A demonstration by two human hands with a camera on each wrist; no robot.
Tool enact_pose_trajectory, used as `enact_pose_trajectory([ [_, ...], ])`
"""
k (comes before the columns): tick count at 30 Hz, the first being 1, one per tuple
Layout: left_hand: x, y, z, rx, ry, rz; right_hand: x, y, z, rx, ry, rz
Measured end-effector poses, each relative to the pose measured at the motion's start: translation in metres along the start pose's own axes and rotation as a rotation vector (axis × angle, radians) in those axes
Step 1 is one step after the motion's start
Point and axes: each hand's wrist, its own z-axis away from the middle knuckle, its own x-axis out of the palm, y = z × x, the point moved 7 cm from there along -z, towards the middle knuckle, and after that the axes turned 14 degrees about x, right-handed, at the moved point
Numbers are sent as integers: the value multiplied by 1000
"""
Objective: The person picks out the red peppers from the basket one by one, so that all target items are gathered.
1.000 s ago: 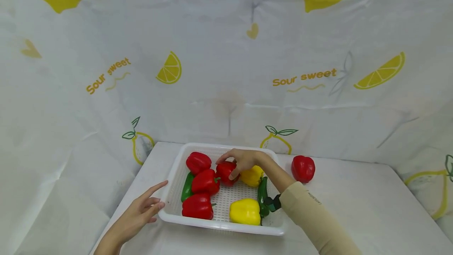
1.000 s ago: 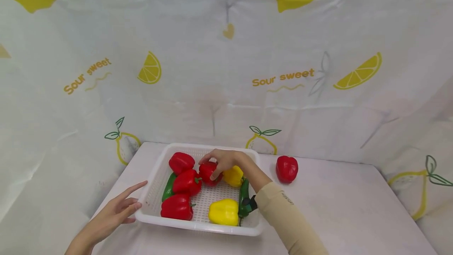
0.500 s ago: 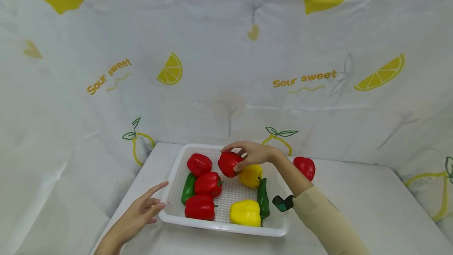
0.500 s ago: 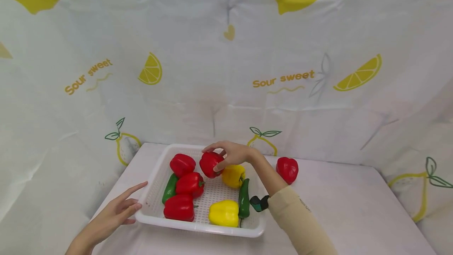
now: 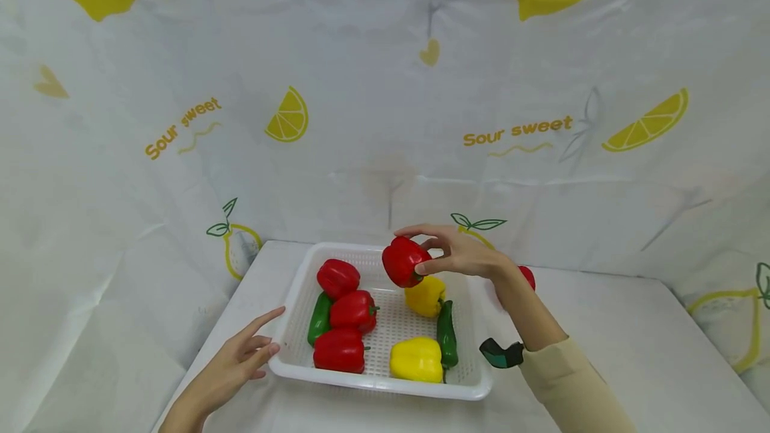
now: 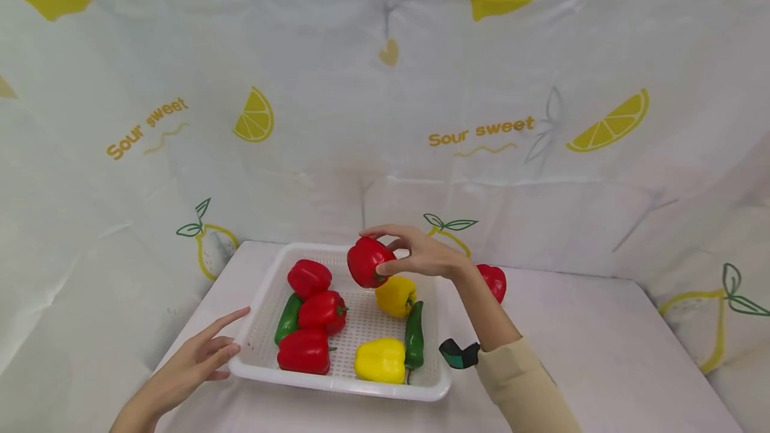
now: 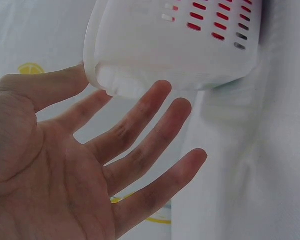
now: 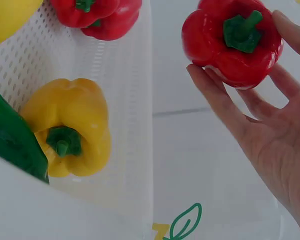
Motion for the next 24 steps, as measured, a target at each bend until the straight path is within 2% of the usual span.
enact_pose_trajectory([
  [7, 0, 1, 0, -3, 3, -1, -7, 0, 17, -72, 36, -107],
  [17, 0, 1, 1, 9, 2, 1, -24, 10, 38, -144, 137, -150],
  [24, 0, 1, 1, 14, -3, 4, -34, 25, 50, -233, 83, -286],
])
